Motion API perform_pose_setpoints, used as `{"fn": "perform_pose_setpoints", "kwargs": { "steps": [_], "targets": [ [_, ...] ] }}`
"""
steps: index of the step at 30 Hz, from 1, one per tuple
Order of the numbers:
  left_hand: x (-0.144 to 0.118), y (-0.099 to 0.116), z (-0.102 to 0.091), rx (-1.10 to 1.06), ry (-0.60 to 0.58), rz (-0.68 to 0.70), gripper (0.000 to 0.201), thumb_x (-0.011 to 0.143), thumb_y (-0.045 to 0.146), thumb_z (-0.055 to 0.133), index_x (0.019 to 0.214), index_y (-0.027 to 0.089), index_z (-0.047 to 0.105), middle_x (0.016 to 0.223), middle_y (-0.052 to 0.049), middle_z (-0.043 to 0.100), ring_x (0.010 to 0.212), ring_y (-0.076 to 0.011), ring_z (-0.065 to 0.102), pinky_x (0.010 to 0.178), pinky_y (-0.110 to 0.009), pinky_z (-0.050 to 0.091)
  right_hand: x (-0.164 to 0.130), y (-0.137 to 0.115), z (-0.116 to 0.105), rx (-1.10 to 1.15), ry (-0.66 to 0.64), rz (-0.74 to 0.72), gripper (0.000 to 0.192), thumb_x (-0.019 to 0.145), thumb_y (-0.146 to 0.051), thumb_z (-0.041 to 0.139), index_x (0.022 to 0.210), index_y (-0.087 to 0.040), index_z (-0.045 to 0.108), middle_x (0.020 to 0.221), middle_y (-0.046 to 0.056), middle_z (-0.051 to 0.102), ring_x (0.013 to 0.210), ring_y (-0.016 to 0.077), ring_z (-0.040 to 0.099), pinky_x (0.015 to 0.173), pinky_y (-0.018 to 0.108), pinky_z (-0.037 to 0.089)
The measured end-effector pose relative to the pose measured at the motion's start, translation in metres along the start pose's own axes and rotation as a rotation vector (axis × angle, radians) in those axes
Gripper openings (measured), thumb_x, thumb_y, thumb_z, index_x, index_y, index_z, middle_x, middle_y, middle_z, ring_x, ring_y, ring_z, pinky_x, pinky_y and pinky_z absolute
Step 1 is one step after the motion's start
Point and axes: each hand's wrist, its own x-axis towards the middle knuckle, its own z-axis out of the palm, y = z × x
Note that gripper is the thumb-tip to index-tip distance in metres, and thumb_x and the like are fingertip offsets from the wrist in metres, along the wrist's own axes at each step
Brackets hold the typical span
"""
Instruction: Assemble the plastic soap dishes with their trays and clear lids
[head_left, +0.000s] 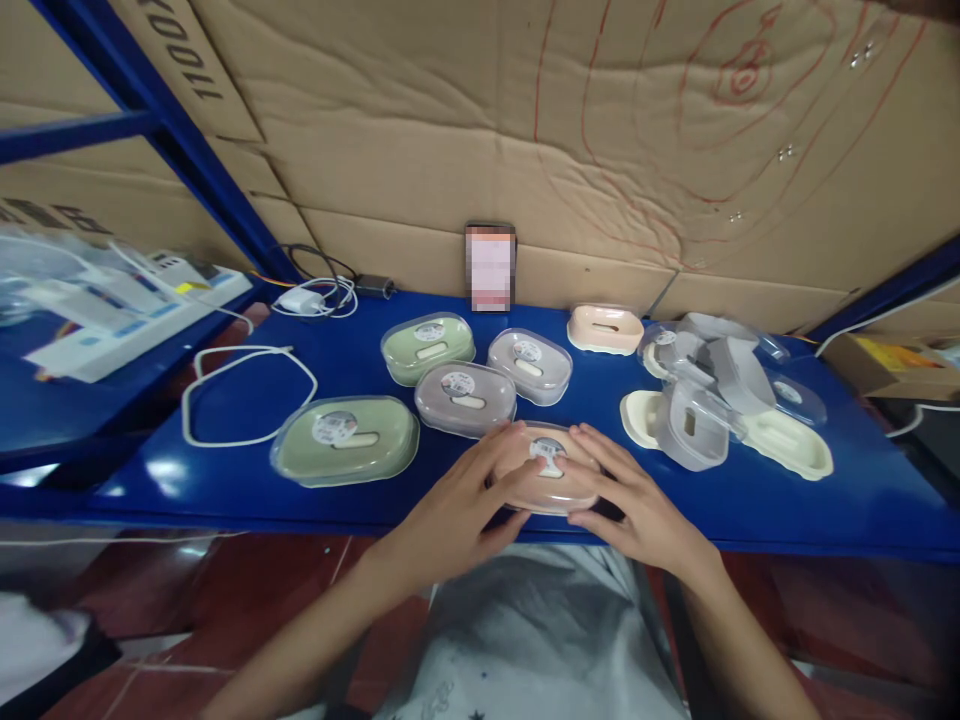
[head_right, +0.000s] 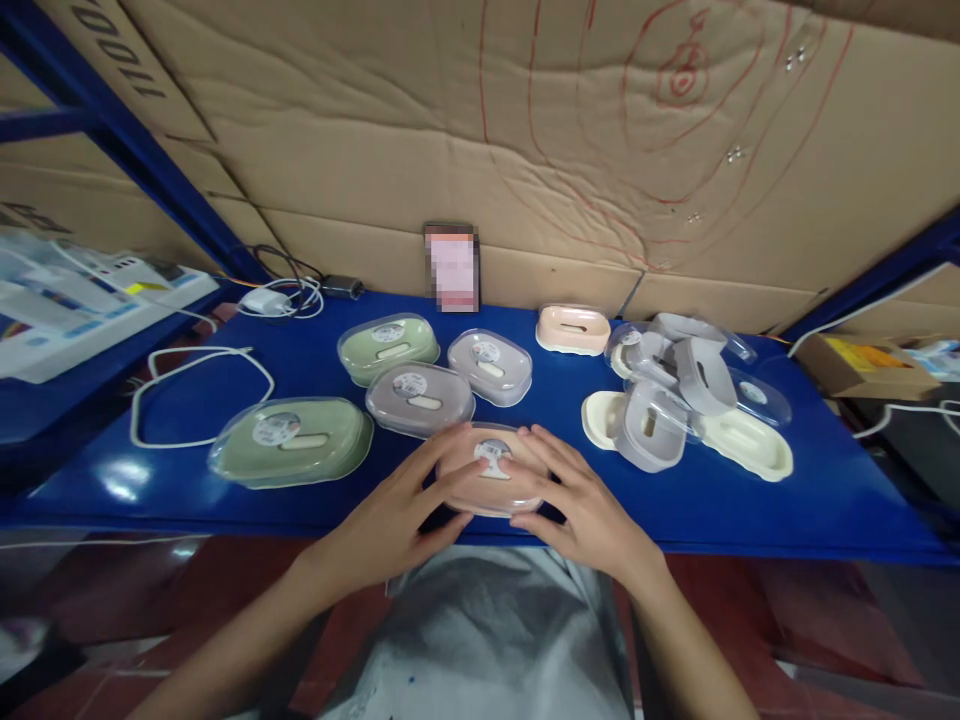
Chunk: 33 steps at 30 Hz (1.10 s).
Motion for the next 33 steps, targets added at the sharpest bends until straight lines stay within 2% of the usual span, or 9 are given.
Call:
{"fn": "perform_pose_setpoints", "kwargs": {
  "steps": [3, 8, 15, 17, 20, 23, 26, 30, 33],
  "targets": [
    [-0.001, -0.002, 0.002, 0.006, -0.025, -0.025, 0.071, 0.105, 0.035, 0.067, 0.167, 0.024, 0.035, 0.177, -0.019, 0.027, 0.164, -0.037, 0.031, 0.124, -0.059, 0.047, 0.0, -0.002, -0.001, -0.018, 0.003, -0.033, 0.066, 0.105, -0.035, 0.064, 0.167, -0.034, 0.041, 0.178, 0.005, 0.031, 0.166, 0.032, 0.024, 0.127, 0.06, 0.042],
    [-0.004, -0.006, 0.006, 0.03, 0.021, -0.01, 0.074, 0.105, 0.041, 0.065, 0.169, 0.026, 0.031, 0.175, -0.017, 0.035, 0.163, -0.0335, 0.035, 0.121, -0.056, 0.051, 0.0, -0.008, 0.004, -0.073, 0.019, -0.092, 0.066, 0.106, -0.028, 0.06, 0.168, -0.032, 0.038, 0.178, 0.005, 0.031, 0.168, 0.0331, 0.019, 0.127, 0.061, 0.042],
    [-0.002, -0.002, 0.004, 0.091, 0.046, 0.016, 0.062, 0.107, 0.041, 0.063, 0.163, 0.026, 0.042, 0.169, -0.016, 0.043, 0.16, -0.034, 0.041, 0.118, -0.055, 0.055, 0.001, -0.005, -0.006, -0.12, -0.004, -0.17, 0.068, 0.107, -0.044, 0.06, 0.169, -0.03, 0.036, 0.175, 0.008, 0.036, 0.165, 0.0321, 0.027, 0.126, 0.057, 0.045],
    [-0.004, 0.001, 0.002, 0.12, 0.062, 0.005, 0.058, 0.107, 0.04, 0.064, 0.159, 0.024, 0.047, 0.167, -0.018, 0.046, 0.157, -0.0355, 0.045, 0.116, -0.056, 0.057, 0.012, 0.011, -0.025, -0.116, -0.003, -0.15, 0.061, 0.111, -0.042, 0.053, 0.168, -0.03, 0.038, 0.168, 0.009, 0.049, 0.158, 0.0289, 0.043, 0.125, 0.055, 0.046],
    [-0.011, 0.005, -0.005, 0.165, 0.079, 0.004, 0.051, 0.103, 0.037, 0.068, 0.151, 0.023, 0.055, 0.16, -0.019, 0.051, 0.149, -0.0381, 0.052, 0.111, -0.058, 0.059, 0.044, 0.053, -0.061, -0.253, 0.074, 0.041, 0.048, 0.112, -0.034, 0.048, 0.16, -0.027, 0.049, 0.151, 0.01, 0.066, 0.141, 0.0277, 0.062, 0.119, 0.052, 0.049],
    [-0.022, 0.006, -0.015, 0.223, 0.106, -0.016, 0.049, 0.1, 0.032, 0.07, 0.147, 0.024, 0.059, 0.15, -0.018, 0.059, 0.137, -0.0382, 0.059, 0.108, -0.061, 0.058, 0.086, 0.104, -0.086, -0.507, -0.048, 0.221, 0.049, 0.11, -0.036, 0.052, 0.156, -0.019, 0.054, 0.153, 0.018, 0.063, 0.139, 0.0358, 0.061, 0.114, 0.054, 0.048],
    [-0.034, 0.003, -0.023, 0.293, 0.167, -0.062, 0.047, 0.1, 0.028, 0.069, 0.146, 0.022, 0.059, 0.145, -0.018, 0.061, 0.134, -0.0373, 0.06, 0.108, -0.059, 0.056, 0.12, 0.139, -0.096, -0.577, -0.102, 0.276, 0.047, 0.107, -0.034, 0.058, 0.15, -0.015, 0.06, 0.157, 0.023, 0.057, 0.135, 0.0387, 0.062, 0.109, 0.051, 0.048],
    [-0.043, -0.004, -0.025, 0.371, 0.196, -0.097, 0.049, 0.101, 0.028, 0.068, 0.148, 0.02, 0.057, 0.146, -0.019, 0.061, 0.136, -0.0389, 0.059, 0.108, -0.056, 0.055, 0.135, 0.149, -0.095, -0.597, -0.144, 0.282, 0.03, 0.107, -0.035, 0.061, 0.125, -0.018, 0.077, 0.134, 0.017, 0.073, 0.119, 0.0337, 0.07, 0.102, 0.046, 0.049],
    [-0.043, -0.008, -0.021, 0.385, 0.197, -0.115, 0.054, 0.101, 0.026, 0.068, 0.152, 0.019, 0.053, 0.148, -0.019, 0.06, 0.138, -0.0394, 0.058, 0.108, -0.055, 0.054, 0.13, 0.145, -0.09, -0.606, -0.179, 0.26, 0.035, 0.108, -0.035, 0.059, 0.137, -0.02, 0.072, 0.134, 0.015, 0.073, 0.122, 0.0313, 0.069, 0.101, 0.042, 0.047]
  ]
}}
